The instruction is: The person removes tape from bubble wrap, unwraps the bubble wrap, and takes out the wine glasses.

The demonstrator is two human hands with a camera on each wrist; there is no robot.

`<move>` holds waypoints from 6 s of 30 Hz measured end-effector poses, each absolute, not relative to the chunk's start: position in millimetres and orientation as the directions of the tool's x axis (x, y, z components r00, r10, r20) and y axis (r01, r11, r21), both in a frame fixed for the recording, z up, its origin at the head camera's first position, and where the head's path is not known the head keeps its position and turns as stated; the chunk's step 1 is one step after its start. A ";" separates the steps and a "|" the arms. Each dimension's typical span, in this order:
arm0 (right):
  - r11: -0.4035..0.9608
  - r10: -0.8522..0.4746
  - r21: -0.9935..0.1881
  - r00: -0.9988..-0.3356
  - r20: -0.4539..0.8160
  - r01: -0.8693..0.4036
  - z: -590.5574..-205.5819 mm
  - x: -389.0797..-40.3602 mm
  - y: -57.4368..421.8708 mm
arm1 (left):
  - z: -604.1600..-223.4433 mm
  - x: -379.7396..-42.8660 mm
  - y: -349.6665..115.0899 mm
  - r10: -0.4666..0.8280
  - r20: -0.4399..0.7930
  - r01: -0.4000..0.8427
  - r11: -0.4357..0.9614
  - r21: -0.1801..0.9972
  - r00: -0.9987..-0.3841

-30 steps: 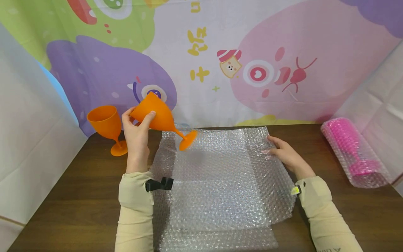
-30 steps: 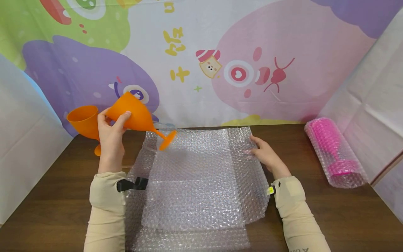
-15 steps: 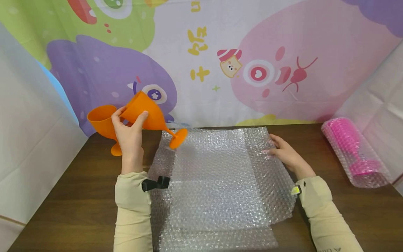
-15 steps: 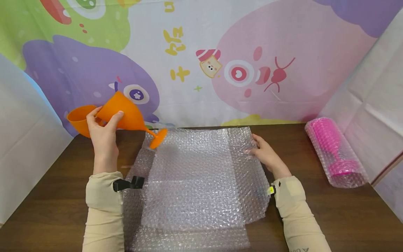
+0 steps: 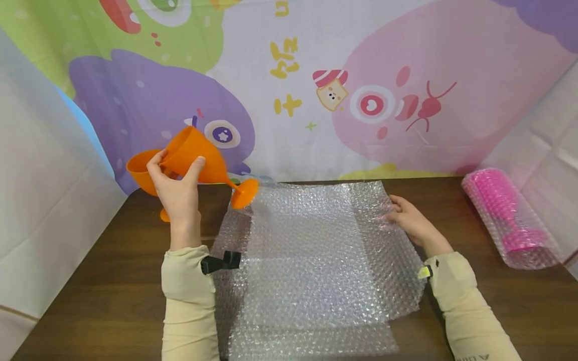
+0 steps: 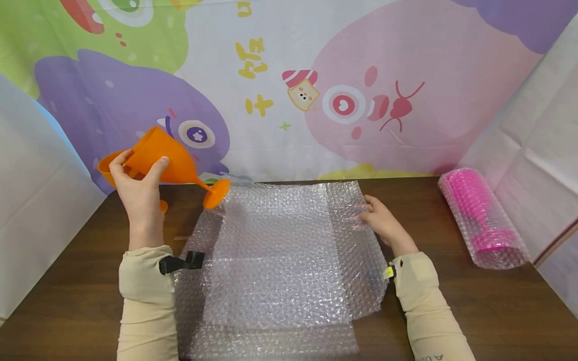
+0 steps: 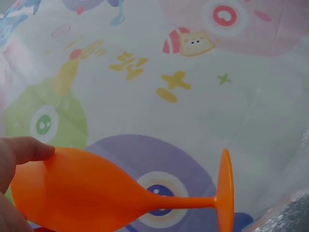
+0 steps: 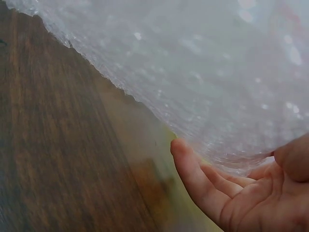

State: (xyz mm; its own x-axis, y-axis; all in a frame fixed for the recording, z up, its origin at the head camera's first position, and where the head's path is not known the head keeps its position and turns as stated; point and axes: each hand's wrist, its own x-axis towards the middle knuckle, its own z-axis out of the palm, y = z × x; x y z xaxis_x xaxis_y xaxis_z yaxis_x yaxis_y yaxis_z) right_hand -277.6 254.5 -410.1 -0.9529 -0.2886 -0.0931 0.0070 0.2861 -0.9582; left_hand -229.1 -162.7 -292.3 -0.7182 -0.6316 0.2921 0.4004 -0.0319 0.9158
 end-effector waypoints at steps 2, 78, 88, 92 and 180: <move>0.277 -0.296 -0.961 -0.951 -0.094 0.009 -410.4 -277.5 254.5 | -291.0 -228.0 -165.4 -0.644 0.302 0.416 -0.029 0.909 -0.703; 0.391 -0.174 -0.920 -0.979 -0.106 0.030 -404.1 -271.4 256.4 | -342.7 -221.4 -278.9 -0.895 0.224 -0.194 0.317 0.929 -0.386; 0.391 -0.181 -0.920 -0.978 -0.101 0.022 -406.3 -272.0 257.1 | -354.9 -226.8 -282.0 -0.888 0.272 -0.154 0.347 0.925 -0.372; 0.393 -0.188 -0.919 -0.977 -0.102 0.021 -405.9 -271.8 256.8 | -358.3 -226.5 -283.9 -0.878 0.297 -0.150 0.373 0.916 -0.375; 0.820 0.514 -0.461 -0.790 0.334 0.339 -359.4 -224.5 381.7 | -308.1 -240.5 -127.3 -0.172 0.398 0.250 0.545 0.801 -0.901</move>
State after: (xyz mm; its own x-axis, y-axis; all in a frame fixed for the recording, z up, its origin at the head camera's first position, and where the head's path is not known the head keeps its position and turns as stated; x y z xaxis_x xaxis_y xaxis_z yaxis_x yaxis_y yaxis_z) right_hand -224.5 381.7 -359.4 -0.7900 0.5143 0.3339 0.3389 0.8200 -0.4612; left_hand -240.5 -127.3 -308.1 -0.9013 -0.1715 0.3977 0.2497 0.5447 0.8006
